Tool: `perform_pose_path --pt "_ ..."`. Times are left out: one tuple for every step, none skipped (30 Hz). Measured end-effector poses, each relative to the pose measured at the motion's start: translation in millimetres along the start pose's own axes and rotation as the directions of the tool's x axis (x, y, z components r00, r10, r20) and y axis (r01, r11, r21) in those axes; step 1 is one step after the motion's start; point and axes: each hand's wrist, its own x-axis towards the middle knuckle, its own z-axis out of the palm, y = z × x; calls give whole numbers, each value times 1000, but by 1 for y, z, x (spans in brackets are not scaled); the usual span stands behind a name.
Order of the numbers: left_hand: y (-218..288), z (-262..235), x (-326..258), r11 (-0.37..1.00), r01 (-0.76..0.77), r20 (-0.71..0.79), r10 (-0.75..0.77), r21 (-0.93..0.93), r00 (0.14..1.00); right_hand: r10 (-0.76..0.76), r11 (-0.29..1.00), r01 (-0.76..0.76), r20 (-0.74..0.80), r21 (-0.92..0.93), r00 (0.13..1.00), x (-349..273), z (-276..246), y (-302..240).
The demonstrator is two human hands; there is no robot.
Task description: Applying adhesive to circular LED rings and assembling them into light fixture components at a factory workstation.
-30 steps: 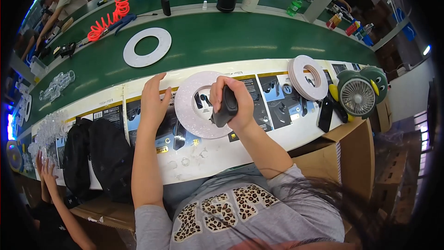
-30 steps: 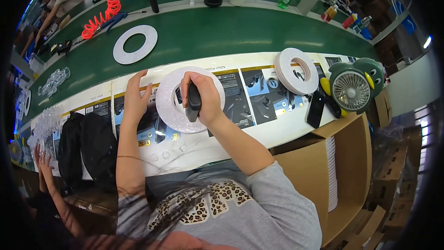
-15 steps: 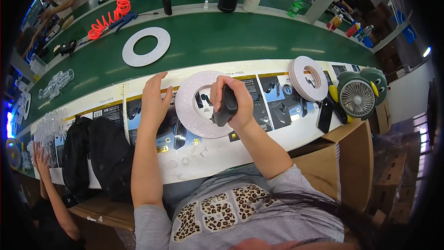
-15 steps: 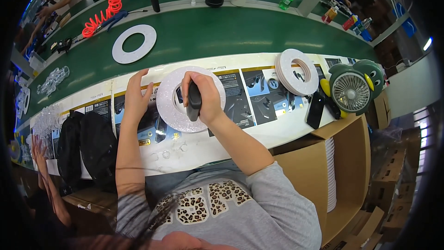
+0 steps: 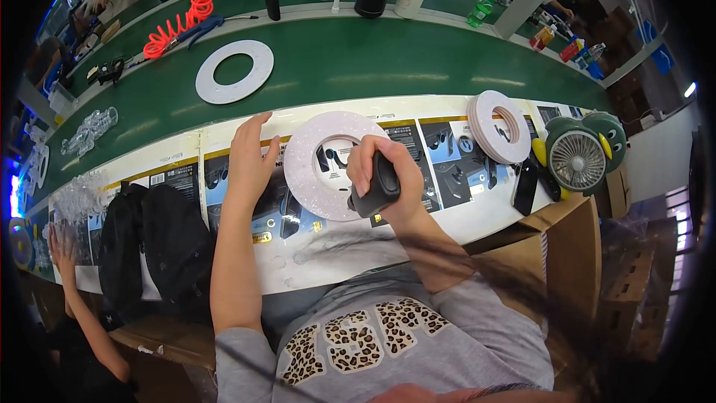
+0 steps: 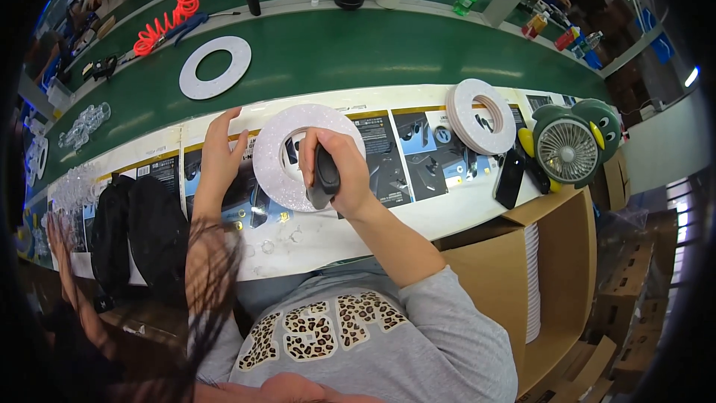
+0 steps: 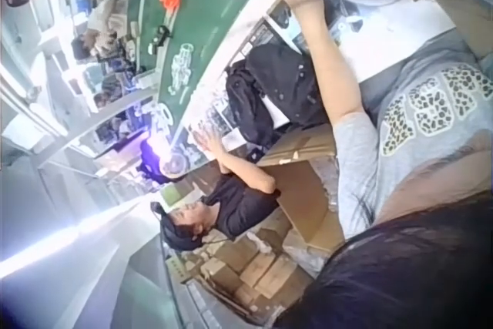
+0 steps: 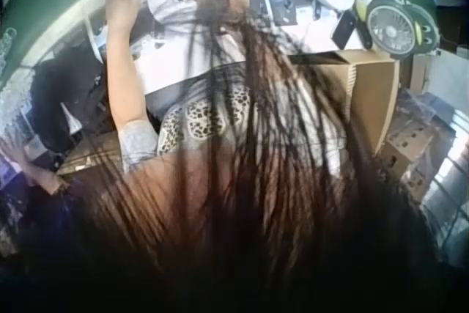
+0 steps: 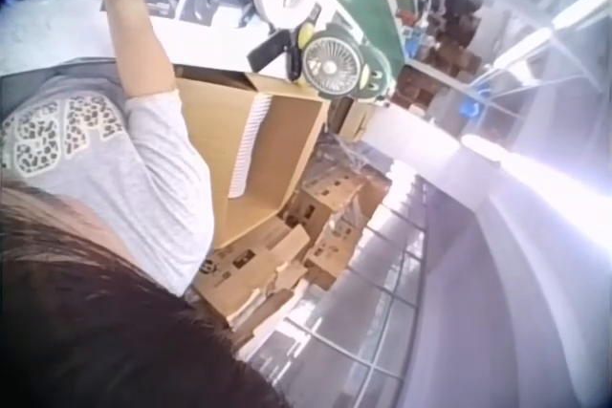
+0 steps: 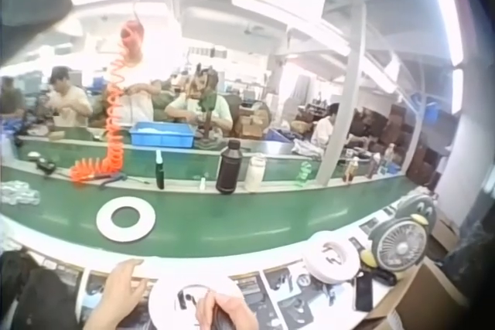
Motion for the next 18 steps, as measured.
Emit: perform_pose_path --pt "-1 -1 -1 1000 -2 -1 2 3 1000 2 1000 -2 3 3 1000 -1 0 3" --pt "-3 -2 -2 1000 1 -2 -1 6 1000 13 999 -13 15 31 1000 -2 -2 7" --pt "-3 -1 -1 1000 -10 2 10 7 1000 21 998 -22 23 54 1000 -2 -2 9" --pt "-3 0 0 1000 -21 7 21 9 1000 37 998 -36 -15 55 999 -5 -1 8" --pt "-2 1 0 1000 -22 7 22 6 1000 37 998 -36 -17 53 999 -6 -1 8" --pt "-1 0 0 1000 -13 5 13 5 1000 35 998 -35 0 54 999 -6 -1 8" --pt "0 -1 -1 1000 -4 3 4 5 1000 33 998 -34 16 55 999 -6 -2 9" --pt "0 -1 -1 1000 -3 3 3 6 1000 27 998 -28 18 53 999 -6 -1 10" --pt "1 -2 -1 1000 4 1 -4 5 1000 26 998 -27 16 52 1000 -6 -1 9" --pt "2 -1 0 1000 10 -2 -10 3 1000 24 998 -26 20 54 999 -7 -1 9" --pt "2 -1 0 1000 9 -2 -9 2 1000 23 998 -24 24 56 999 -7 -1 9" --pt "2 -1 0 1000 16 -1 -16 7 1000 23 998 -24 24 56 999 -7 -1 9" --pt "2 -1 0 1000 24 1 -24 12 1000 25 998 -26 26 52 999 -6 -2 9" --pt "2 -1 0 1000 23 1 -23 12 1000 27 998 -29 27 49 999 -6 -2 9" --pt "2 -1 0 1000 23 -1 -23 12 1000 28 998 -29 27 49 999 -6 -2 10" --pt "2 -1 0 1000 23 -2 -23 12 1000 25 998 -26 26 54 999 -6 -2 10" --pt "1 -1 0 1000 23 -2 -23 12 1000 21 998 -23 25 59 999 -6 -1 10" --pt "1 -1 0 1000 24 -3 -24 14 1000 21 998 -23 25 60 999 -6 -1 10"
